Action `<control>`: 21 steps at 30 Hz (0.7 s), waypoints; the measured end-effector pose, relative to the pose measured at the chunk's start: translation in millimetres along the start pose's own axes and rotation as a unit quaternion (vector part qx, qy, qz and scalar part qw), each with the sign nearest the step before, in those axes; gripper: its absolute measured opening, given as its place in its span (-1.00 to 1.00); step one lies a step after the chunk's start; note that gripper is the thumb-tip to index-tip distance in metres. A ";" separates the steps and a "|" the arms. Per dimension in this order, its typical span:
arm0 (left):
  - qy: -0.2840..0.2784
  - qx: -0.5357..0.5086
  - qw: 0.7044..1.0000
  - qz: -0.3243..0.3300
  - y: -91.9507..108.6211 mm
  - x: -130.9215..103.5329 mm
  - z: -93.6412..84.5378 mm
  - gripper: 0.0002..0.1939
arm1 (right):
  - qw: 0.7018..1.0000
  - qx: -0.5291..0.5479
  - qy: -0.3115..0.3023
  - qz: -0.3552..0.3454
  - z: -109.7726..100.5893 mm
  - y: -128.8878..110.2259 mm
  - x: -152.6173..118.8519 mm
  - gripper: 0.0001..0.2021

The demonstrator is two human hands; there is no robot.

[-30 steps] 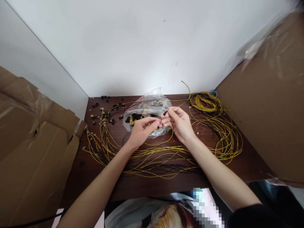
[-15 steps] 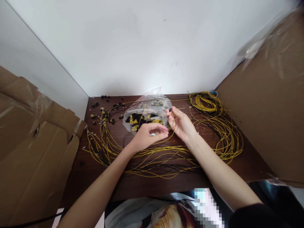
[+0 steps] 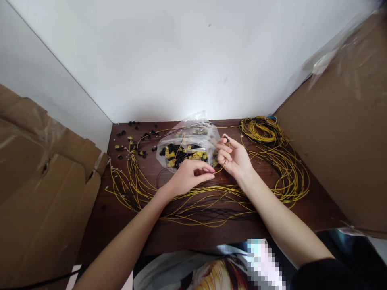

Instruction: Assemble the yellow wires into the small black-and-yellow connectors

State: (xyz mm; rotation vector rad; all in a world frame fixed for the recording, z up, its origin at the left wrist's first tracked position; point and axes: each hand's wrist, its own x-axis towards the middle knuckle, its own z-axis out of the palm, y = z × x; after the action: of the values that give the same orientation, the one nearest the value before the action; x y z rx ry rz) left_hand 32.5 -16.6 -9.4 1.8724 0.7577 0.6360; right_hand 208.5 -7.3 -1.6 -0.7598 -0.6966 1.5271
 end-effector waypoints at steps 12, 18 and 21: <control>0.104 -0.078 0.991 -0.019 0.0 1.9 -1.1 -0.73 | 0.993 -0.105 0.051 -0.028 16.1 9.8 -6.5 -0.78; 0.163 -0.161 0.973 -0.041 -0.5 5.5 -4.4 -0.68 | 0.974 -0.209 0.012 -0.084 22.2 18.0 -11.1 -0.80; 0.166 -0.172 0.970 -0.041 1.2 5.2 -4.6 -0.66 | 0.968 -0.235 0.010 -0.092 22.3 18.0 -11.0 -0.81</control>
State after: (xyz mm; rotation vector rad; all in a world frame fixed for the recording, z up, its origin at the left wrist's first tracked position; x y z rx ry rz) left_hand 33.0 -10.4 -6.1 1.4263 0.8716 0.9766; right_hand 180.5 -19.8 -1.6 -1.0302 -1.1039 1.1937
